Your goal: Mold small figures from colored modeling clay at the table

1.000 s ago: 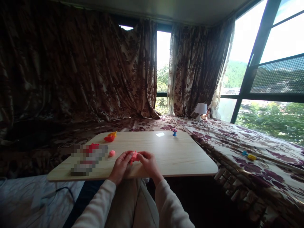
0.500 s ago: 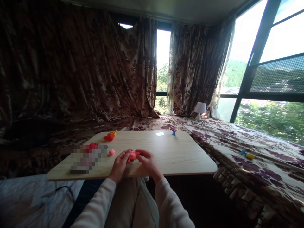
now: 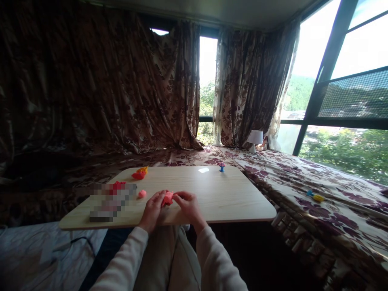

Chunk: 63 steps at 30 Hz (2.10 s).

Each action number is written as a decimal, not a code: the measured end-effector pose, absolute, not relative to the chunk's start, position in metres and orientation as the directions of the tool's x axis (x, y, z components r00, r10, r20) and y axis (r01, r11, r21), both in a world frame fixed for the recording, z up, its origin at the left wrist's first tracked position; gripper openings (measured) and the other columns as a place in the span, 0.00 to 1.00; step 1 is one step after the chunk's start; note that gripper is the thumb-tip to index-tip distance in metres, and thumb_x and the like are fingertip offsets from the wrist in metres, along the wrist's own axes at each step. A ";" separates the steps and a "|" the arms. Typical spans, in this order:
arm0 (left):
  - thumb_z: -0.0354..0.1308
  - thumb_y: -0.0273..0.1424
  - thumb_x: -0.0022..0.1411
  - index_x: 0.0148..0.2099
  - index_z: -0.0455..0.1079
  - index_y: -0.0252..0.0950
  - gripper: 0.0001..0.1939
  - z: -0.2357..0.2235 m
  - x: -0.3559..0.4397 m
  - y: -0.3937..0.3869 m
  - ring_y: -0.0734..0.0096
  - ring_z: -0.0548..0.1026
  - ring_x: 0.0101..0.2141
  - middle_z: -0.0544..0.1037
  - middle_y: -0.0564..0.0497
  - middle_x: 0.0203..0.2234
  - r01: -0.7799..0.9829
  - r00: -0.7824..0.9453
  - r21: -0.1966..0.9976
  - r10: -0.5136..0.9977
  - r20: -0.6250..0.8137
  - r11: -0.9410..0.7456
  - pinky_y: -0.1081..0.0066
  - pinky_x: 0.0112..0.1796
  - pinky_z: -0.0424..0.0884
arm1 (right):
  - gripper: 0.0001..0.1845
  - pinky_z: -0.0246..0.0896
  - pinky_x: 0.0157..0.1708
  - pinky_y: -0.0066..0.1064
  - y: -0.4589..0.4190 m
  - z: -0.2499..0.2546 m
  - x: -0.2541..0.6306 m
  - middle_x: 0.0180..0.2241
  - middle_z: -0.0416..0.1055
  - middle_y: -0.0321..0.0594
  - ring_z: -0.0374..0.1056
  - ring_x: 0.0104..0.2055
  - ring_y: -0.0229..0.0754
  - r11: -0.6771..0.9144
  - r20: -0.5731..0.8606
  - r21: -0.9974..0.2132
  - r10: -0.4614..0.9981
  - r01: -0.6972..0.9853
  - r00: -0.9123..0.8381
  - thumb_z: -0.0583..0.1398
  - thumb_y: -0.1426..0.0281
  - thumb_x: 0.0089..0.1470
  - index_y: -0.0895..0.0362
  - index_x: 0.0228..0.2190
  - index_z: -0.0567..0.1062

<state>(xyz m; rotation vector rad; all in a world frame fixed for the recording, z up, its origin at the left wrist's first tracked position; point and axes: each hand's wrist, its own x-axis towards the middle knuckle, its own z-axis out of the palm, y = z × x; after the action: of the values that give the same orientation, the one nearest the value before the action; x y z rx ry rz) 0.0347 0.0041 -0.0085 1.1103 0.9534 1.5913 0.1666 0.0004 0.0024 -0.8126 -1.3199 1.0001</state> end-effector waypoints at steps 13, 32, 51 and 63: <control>0.64 0.36 0.45 0.42 0.69 0.34 0.20 -0.005 0.034 0.000 0.70 0.76 0.34 0.79 0.49 0.33 -0.428 -0.071 0.888 0.986 0.149 -0.165 0.70 0.39 0.68 | 0.17 0.61 0.28 0.29 0.008 -0.003 0.170 0.29 0.73 0.40 0.65 0.28 0.37 0.334 0.334 -0.930 0.942 -0.155 0.029 0.58 0.57 0.48 0.58 0.29 0.76; 0.65 0.34 0.45 0.47 0.67 0.35 0.25 -0.005 0.033 0.002 0.69 0.76 0.34 0.80 0.49 0.31 -0.405 -0.019 0.897 0.983 0.184 -0.176 0.67 0.43 0.67 | 0.23 0.63 0.37 0.34 0.008 -0.002 0.168 0.32 0.75 0.39 0.69 0.35 0.41 0.292 0.305 -0.910 0.952 -0.294 -0.001 0.64 0.63 0.42 0.57 0.41 0.72; 0.62 0.45 0.44 0.28 0.74 0.32 0.19 -0.012 0.037 0.011 0.75 0.70 0.23 0.75 0.53 0.20 -0.268 -0.150 0.939 0.972 0.182 -0.217 0.74 0.29 0.66 | 0.23 0.56 0.24 0.27 0.001 0.005 0.168 0.31 0.74 0.38 0.67 0.28 0.37 0.269 0.291 -0.917 0.956 -0.295 -0.030 0.65 0.68 0.38 0.57 0.40 0.72; 0.62 0.44 0.45 0.32 0.74 0.34 0.18 -0.019 0.034 0.013 0.70 0.72 0.28 0.77 0.52 0.24 -0.177 -0.149 0.958 0.968 0.202 -0.228 0.71 0.33 0.67 | 0.23 0.58 0.25 0.28 0.007 -0.002 0.170 0.28 0.75 0.39 0.66 0.26 0.36 0.270 0.272 -0.919 0.962 -0.288 0.032 0.64 0.61 0.42 0.59 0.41 0.73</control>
<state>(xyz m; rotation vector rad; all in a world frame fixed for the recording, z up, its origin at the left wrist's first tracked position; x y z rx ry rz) 0.0337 0.0134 -0.0189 1.1527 1.0445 1.5515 0.1699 0.0071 -0.0018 -0.7906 -1.1172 1.1357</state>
